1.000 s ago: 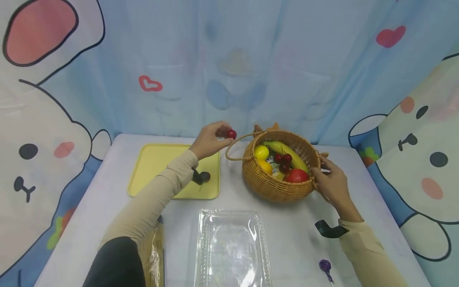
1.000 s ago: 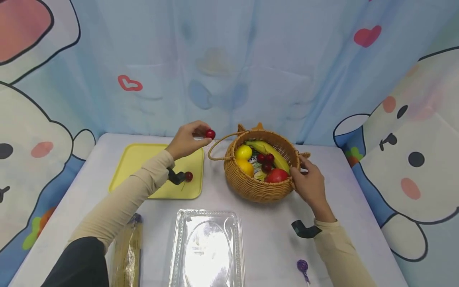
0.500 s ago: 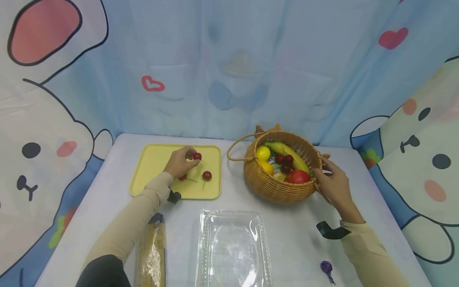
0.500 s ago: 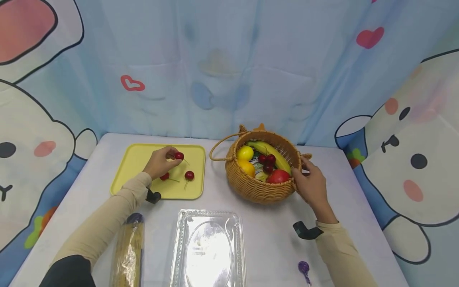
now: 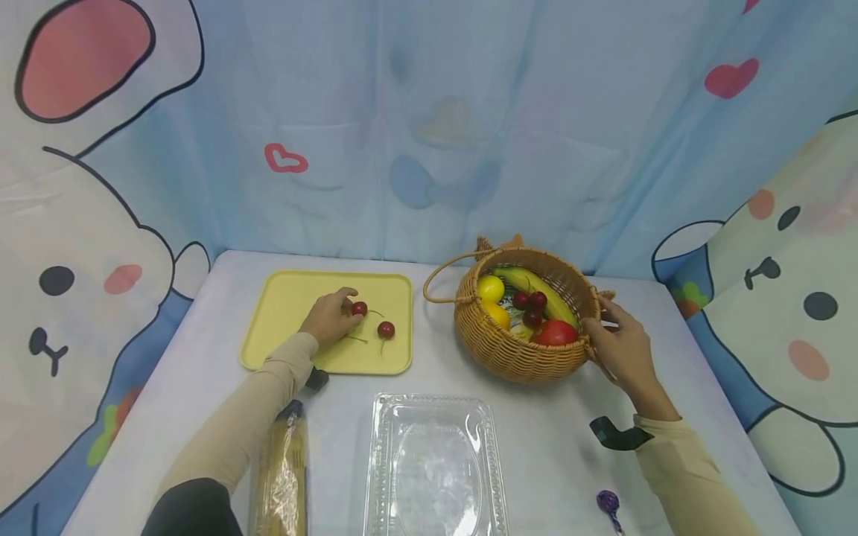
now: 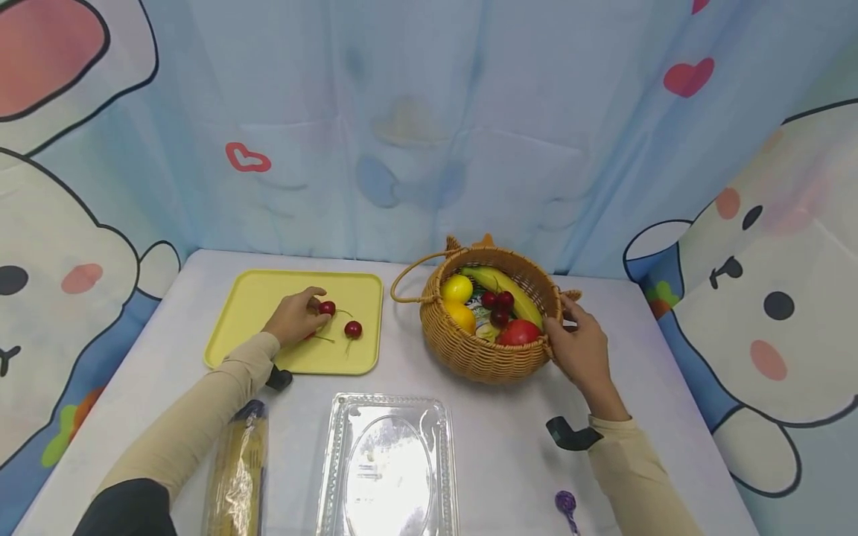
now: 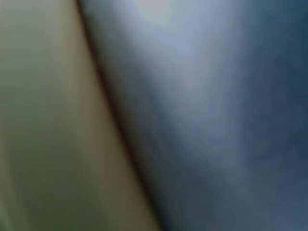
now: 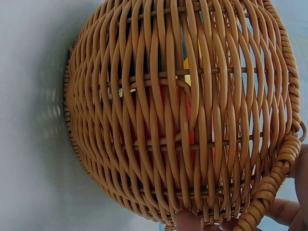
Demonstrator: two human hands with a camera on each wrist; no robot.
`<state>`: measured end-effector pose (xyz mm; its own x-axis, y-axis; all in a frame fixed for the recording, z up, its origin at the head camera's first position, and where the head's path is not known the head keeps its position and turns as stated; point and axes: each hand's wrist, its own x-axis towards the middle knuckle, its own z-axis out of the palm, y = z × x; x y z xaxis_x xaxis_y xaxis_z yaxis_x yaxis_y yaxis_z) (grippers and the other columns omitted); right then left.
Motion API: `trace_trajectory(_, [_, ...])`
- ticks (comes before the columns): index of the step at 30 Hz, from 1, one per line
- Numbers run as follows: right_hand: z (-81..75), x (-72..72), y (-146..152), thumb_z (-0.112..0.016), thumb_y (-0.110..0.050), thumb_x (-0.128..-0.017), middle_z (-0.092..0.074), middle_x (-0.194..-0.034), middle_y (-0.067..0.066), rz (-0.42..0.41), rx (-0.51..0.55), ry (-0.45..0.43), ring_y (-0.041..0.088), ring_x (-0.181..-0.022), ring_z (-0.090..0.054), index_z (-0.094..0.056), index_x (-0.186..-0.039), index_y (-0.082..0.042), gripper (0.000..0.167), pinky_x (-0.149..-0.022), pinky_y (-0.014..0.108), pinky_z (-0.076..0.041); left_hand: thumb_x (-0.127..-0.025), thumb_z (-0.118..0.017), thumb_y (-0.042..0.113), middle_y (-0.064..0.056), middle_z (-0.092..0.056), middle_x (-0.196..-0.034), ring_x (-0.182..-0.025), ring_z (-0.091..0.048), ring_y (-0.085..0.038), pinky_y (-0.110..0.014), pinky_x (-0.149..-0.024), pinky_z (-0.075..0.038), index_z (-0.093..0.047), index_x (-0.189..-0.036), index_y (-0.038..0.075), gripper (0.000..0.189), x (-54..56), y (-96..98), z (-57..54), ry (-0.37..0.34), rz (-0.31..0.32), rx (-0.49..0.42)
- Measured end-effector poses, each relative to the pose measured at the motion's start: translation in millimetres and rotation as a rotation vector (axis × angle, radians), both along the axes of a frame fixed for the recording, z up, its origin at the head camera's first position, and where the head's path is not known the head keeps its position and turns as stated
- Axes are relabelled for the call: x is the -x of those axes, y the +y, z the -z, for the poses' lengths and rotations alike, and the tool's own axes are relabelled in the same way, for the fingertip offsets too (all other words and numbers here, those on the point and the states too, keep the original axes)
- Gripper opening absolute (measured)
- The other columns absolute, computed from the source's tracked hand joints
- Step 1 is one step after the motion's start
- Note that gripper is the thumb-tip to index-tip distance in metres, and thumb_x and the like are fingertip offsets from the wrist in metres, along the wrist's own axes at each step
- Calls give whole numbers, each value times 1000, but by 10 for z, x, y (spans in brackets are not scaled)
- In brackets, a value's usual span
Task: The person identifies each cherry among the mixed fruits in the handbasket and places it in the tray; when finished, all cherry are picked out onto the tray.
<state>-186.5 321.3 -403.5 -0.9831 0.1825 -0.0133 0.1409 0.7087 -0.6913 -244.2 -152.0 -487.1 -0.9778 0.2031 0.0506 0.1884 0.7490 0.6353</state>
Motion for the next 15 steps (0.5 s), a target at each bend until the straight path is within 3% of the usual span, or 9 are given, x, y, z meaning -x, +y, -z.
trace_trajectory(4, [-1, 1, 1, -47, -33, -101, -43, -144, 35, -3, 3, 2, 53, -126, -49, -27, -157, -8, 65, -86, 58, -52, -91, -64, 20, -18, -69, -115, -112, -61, -36, -49, -103, -45, -59, -132, -2, 46, -5, -28, -15, 10, 41, 86])
trace_trajectory(9, [1, 2, 13, -47, -35, -101, -42, -145, 34, -14, 10, 2, 53, -126, -49, -25, -158, -9, 66, -88, 58, -51, -92, -63, 25, -18, -68, -116, -112, -61, -36, -49, -98, -49, -60, -130, -1, 46, 23, -45, -94, 11, 68, 173])
trace_trajectory(12, [1, -3, 16, -47, -35, -101, -42, -145, 34, -16, 16, -6, 53, -127, -48, -25, -158, -9, 66, -89, 58, -50, -92, -62, 26, -18, -68, -118, -111, -62, -35, -48, -93, -52, -60, -131, 0, 47, 55, 25, -224, 55, 65, 163])
trace_trajectory(15, [1, -6, 14, -47, -35, -101, -42, -145, 34, -13, 19, -17, 53, -128, -48, -25, -158, -10, 66, -89, 58, -50, -93, -61, 26, -16, -69, -118, -109, -64, -32, -46, -90, -53, -63, -128, 1, 43, 79, 208, -443, 152, 70, 113])
